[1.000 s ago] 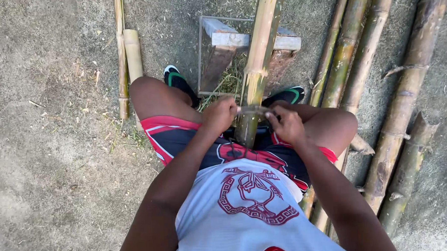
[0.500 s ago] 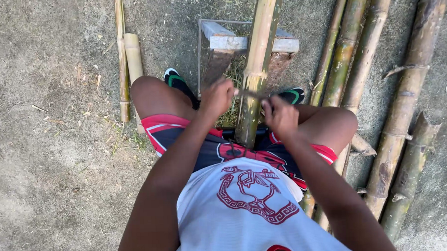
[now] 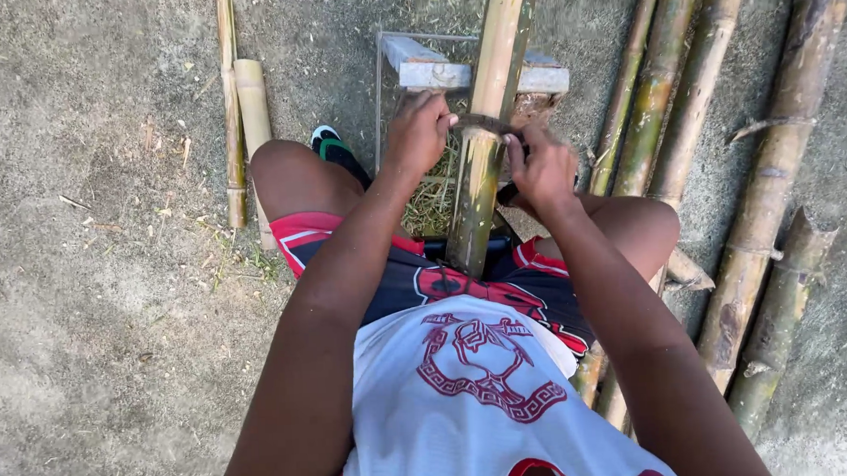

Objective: Splitting and shaving a piece of bamboo using a curved blade while sitting on a stool.

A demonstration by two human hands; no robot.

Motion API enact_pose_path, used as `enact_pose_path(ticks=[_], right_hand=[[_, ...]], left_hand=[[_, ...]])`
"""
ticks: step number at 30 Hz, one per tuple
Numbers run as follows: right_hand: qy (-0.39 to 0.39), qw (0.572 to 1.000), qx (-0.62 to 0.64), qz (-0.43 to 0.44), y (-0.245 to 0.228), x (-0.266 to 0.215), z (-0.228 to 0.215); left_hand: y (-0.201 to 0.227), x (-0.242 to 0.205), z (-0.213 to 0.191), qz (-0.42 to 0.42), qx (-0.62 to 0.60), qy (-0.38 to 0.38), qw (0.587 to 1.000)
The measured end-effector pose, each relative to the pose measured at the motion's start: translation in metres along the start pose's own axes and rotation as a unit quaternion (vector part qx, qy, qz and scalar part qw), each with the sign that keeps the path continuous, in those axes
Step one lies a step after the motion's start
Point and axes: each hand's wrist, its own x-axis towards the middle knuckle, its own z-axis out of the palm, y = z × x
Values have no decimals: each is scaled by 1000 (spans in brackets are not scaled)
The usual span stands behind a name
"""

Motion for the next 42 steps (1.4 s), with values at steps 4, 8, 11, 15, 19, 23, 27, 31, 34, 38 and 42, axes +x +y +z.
enact_pose_path(ticks=[4,8,11,15,19,23,27,31,34,38,42], right_hand=[[24,999,-23,-3,-8,-20,-7],[-7,999,15,36,-18,-50,-9],[-7,999,50,7,-24,-77,-6],[-159,980,55,107,-9,-109,-10],[-201,966,104,123,0,-74,-22],[-76,976,166,120,17,-28,-5],[-14,977,187,106,30,-3,19],[11,980,176,88,25,-30,27],[13,978,189,82,17,-28,24],[-18,969,207,135,10,-38,22],[-63,948,222,221,1,-64,15]], left_hand=[[26,-6,-18,-9,-12,-42,999],[15,-36,-16,0,-4,-53,999],[13,-68,-26,-2,-21,-72,997],[31,-103,-45,-105,-33,-214,971],[36,-73,-28,-53,-30,-163,985],[34,-14,2,-19,65,-87,994],[58,29,-20,-47,115,-118,985],[64,5,-24,-37,127,-107,985],[64,1,-29,-14,155,-79,985],[61,-4,-23,-26,176,-110,978],[75,-13,-31,-38,157,-159,974]])
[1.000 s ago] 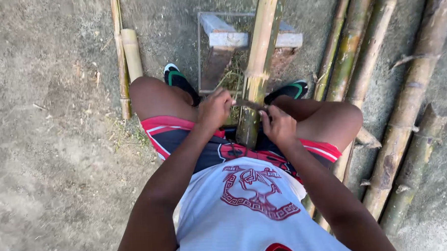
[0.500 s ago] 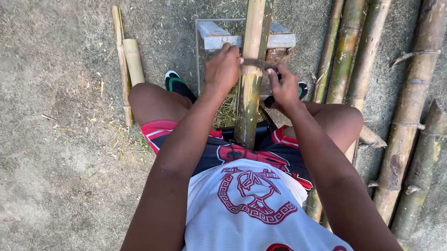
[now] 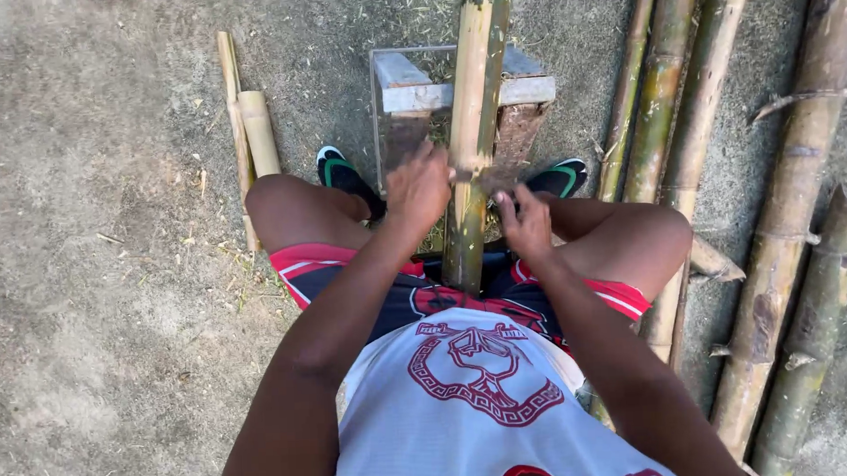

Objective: Splitting and shaving a piece of bamboo using a curved blade while sitting on a stool.

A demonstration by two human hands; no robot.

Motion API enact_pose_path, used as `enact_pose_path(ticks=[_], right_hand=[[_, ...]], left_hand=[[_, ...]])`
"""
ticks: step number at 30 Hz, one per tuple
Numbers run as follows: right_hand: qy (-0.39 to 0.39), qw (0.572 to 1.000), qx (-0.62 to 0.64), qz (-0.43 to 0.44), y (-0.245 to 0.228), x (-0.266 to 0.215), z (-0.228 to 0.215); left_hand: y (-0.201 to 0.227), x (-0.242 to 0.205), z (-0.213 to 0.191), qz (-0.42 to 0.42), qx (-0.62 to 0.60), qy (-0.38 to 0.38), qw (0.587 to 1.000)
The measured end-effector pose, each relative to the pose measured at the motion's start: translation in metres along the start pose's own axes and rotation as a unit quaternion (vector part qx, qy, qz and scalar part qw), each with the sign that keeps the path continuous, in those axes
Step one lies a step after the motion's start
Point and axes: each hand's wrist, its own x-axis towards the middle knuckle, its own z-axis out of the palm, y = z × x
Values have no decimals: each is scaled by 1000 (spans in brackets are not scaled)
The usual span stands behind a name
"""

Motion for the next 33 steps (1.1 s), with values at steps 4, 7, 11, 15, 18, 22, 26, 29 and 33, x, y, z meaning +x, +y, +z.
enact_pose_path(ticks=[4,7,11,15,18,22,26,29,33], right_hand=[[-45,999,19,6,28,-21,-7],[-95,993,12,-69,42,-11,-13],[-51,993,-58,-90,-2,25,-22],[23,988,-95,-118,-28,69,-22],[45,980,-52,-189,-23,66,-15],[69,980,-80,-168,-6,26,-7],[20,989,-94,-114,4,-12,-7],[-47,993,-89,-68,10,-38,-15],[-52,991,-86,-93,6,-6,-22]], left_hand=[[-5,-37,14,19,-11,-1,1000],[-11,-48,22,-17,-40,-82,996],[-21,-7,20,-15,-57,-24,998],[-23,48,4,17,-62,78,995],[-31,38,17,40,-48,113,992],[-20,5,13,24,-38,90,995],[-23,-34,20,21,-81,42,996],[-26,-64,31,-5,-103,-4,995],[-37,-41,40,1,-98,-21,995]])
